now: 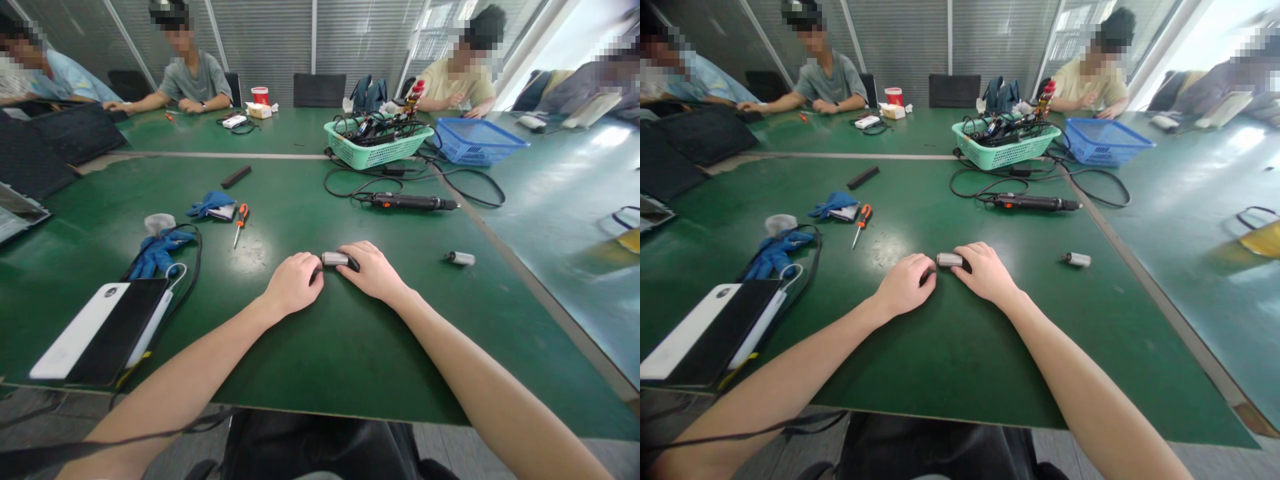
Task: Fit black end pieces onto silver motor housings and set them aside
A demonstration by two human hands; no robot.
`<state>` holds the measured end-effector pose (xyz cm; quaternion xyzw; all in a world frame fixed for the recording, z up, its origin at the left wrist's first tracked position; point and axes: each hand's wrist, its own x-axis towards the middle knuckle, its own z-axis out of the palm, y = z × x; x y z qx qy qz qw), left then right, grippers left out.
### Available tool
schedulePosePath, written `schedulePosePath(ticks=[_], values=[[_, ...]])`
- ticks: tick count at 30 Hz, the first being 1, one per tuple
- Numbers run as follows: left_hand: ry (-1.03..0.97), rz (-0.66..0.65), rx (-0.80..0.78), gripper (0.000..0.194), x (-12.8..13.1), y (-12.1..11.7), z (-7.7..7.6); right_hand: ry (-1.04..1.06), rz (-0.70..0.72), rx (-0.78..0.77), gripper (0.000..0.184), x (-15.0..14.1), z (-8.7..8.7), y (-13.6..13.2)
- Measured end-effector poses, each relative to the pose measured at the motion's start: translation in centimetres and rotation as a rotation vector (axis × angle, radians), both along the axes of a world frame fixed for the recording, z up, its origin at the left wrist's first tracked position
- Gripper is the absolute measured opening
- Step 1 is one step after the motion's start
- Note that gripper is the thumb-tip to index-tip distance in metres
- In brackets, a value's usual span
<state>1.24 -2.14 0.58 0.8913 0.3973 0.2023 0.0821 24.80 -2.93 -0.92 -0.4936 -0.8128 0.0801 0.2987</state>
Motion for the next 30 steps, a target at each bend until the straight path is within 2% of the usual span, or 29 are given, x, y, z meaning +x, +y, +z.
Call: schedulePosePath(ticks=[5,10,18,30], values=[[-0.044,0.038,-0.018,0.012,0.0,-0.1,-0.1,0.002,0.053,-0.040,0.028,0.2,1.0,-0.8],[-0.015,-0.033,-0.016,0.024,0.1,-0.2,-0.1,-0.012,0.131,-0.053,0.025,0.8,1.6,-1.4],[0.024,-0.152,-0.006,0.020,0.1,-0.4,0.3,-0.050,0.184,-0.075,0.028,0.9,2.2,-2.0],[0.002,-0.207,-0.012,0.014,-0.2,-0.4,0.2,-0.051,0.159,-0.061,0.015,-1.5,2.3,-3.3]])
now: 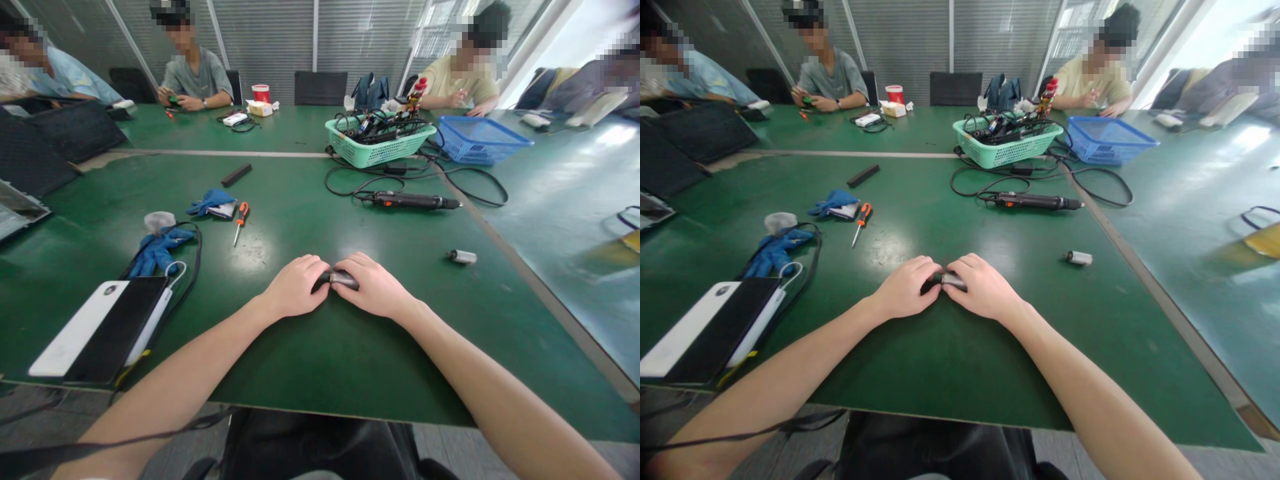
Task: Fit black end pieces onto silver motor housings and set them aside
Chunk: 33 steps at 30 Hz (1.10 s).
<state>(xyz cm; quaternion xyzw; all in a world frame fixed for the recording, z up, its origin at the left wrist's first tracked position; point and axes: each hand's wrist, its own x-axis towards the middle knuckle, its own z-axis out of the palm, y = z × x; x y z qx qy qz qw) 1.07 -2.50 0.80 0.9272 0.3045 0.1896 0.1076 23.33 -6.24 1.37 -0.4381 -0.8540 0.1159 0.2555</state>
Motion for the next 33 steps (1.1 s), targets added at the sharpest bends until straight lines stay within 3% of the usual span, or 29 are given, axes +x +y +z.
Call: schedulePosePath(ticks=[33], values=[[0.062,-0.082,0.028,0.006,0.0,-0.3,0.0,-0.055,-0.029,-0.058,0.013,-1.2,-0.3,-1.2]])
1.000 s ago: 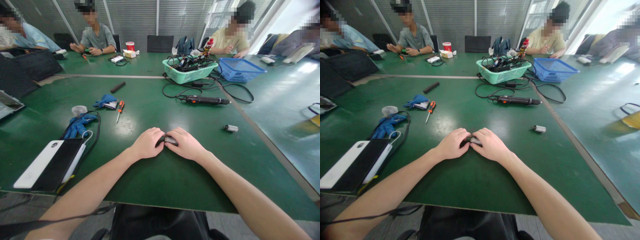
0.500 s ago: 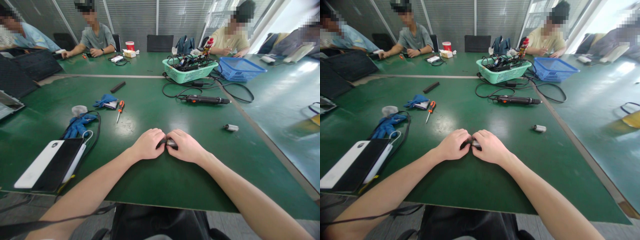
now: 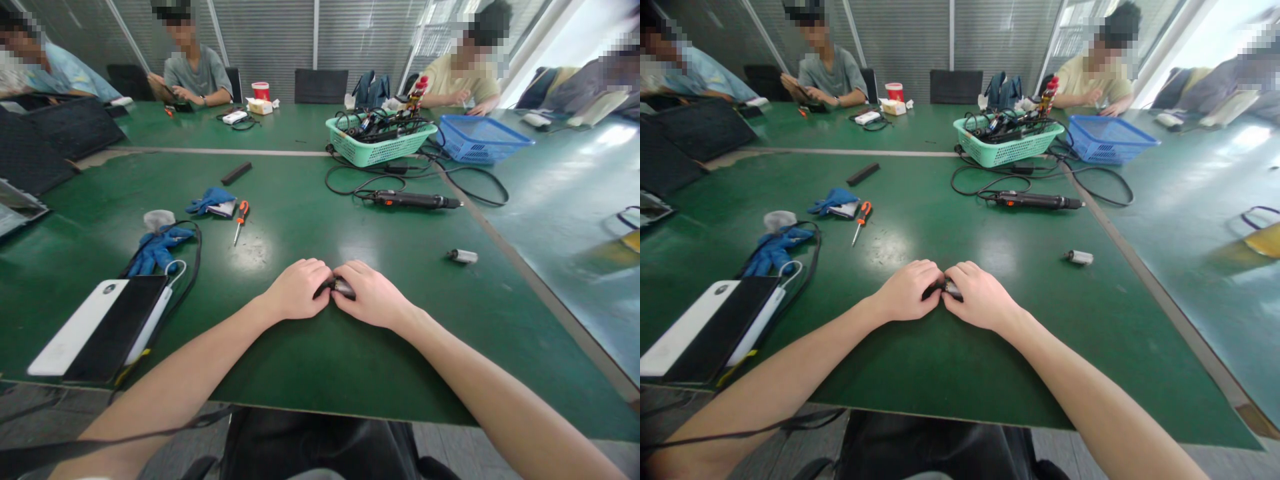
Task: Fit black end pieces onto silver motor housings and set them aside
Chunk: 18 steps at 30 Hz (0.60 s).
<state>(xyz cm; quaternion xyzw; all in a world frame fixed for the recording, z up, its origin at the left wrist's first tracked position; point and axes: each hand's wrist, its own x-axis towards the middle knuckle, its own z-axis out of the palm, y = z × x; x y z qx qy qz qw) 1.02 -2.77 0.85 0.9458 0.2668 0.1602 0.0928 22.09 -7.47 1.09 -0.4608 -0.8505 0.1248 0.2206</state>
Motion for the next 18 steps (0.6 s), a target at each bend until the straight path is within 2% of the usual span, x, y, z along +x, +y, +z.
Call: schedulePosePath(ticks=[9,18], values=[[-0.012,-0.014,-0.005,0.010,-0.05,0.09,-0.42,0.054,-0.066,-0.049,0.026,0.13,-0.04,-0.14],[-0.013,-0.045,-0.009,0.009,0.09,0.12,-0.09,0.058,-0.027,-0.042,0.025,0.26,0.19,-0.12]])
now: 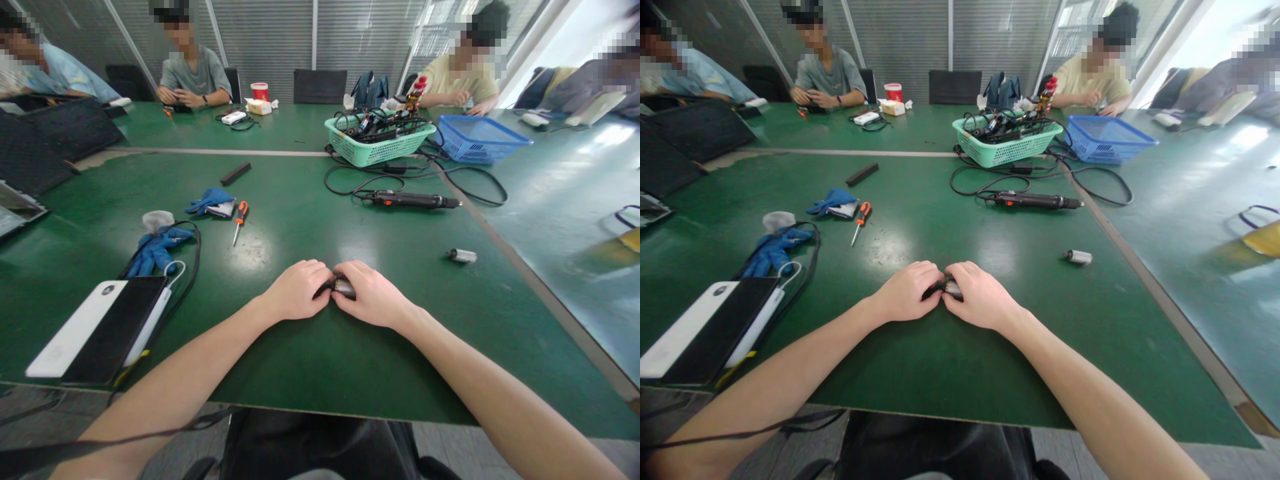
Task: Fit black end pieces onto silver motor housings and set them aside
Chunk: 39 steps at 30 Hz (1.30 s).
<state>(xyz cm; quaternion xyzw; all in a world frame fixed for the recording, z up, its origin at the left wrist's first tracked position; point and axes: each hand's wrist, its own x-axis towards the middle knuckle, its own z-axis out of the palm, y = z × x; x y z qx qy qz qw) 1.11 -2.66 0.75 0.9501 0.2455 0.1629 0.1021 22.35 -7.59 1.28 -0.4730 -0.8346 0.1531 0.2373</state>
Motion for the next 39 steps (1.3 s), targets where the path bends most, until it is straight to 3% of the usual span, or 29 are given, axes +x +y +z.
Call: schedulePosePath(ticks=[9,39], values=[[0.016,-0.012,0.001,0.010,-0.06,-0.02,-0.04,-0.015,0.027,0.018,0.014,0.05,-0.25,0.11],[0.012,-0.029,-0.008,0.011,-0.11,0.18,-0.28,-0.032,0.038,0.028,0.012,0.10,0.02,0.12]])
